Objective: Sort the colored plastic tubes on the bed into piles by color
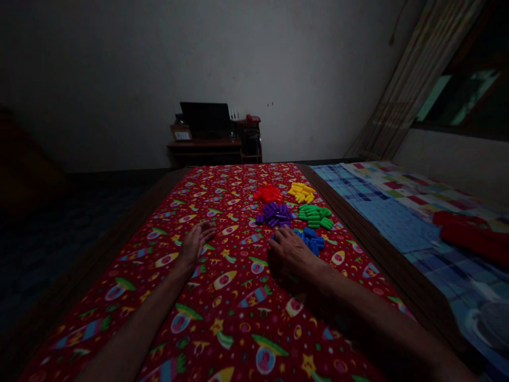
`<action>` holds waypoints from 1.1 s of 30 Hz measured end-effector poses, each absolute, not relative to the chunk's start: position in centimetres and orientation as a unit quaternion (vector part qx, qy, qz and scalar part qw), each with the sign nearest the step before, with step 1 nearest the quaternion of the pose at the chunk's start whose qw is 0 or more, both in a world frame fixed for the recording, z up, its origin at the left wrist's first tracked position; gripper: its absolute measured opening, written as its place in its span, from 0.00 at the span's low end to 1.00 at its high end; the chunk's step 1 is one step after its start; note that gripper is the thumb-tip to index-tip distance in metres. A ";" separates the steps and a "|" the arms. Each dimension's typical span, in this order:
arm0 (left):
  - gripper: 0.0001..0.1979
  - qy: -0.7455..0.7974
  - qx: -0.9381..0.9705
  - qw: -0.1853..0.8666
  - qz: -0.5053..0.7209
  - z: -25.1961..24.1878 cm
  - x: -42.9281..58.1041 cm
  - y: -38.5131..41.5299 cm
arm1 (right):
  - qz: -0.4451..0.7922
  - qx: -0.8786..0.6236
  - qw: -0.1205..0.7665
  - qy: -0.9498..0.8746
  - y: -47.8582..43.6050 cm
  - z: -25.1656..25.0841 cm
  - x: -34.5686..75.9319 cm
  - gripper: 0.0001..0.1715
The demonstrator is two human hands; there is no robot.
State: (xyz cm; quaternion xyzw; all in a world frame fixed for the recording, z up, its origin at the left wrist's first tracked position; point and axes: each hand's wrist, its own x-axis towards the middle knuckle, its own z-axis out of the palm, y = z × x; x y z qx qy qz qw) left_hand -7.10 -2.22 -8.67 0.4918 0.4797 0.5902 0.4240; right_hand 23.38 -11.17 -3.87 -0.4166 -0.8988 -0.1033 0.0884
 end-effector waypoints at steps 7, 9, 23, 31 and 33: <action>0.24 0.493 0.508 0.410 0.575 -8.3 -6.9 -2.9 | -0.051 -0.405 0.186 -0.894 -11.3 -6.2 27.7 0.24; 0.26 0.501 0.511 0.397 0.575 -8.2 -6.9 -3.1 | -0.060 -0.415 0.230 -0.878 -11.4 -6.0 28.2 0.22; 0.47 0.314 0.884 0.237 0.254 -9.5 8.9 -9.1 | -0.003 -0.558 0.275 -0.783 -13.9 -10.6 34.2 0.35; 0.41 0.302 0.882 0.234 0.274 -8.3 13.3 -7.9 | 0.016 -0.532 0.318 -0.785 -12.9 -11.0 33.4 0.31; 0.38 0.303 0.877 0.237 0.290 -8.1 13.4 -8.1 | 0.014 -0.525 0.328 -0.785 -12.9 -11.0 33.4 0.30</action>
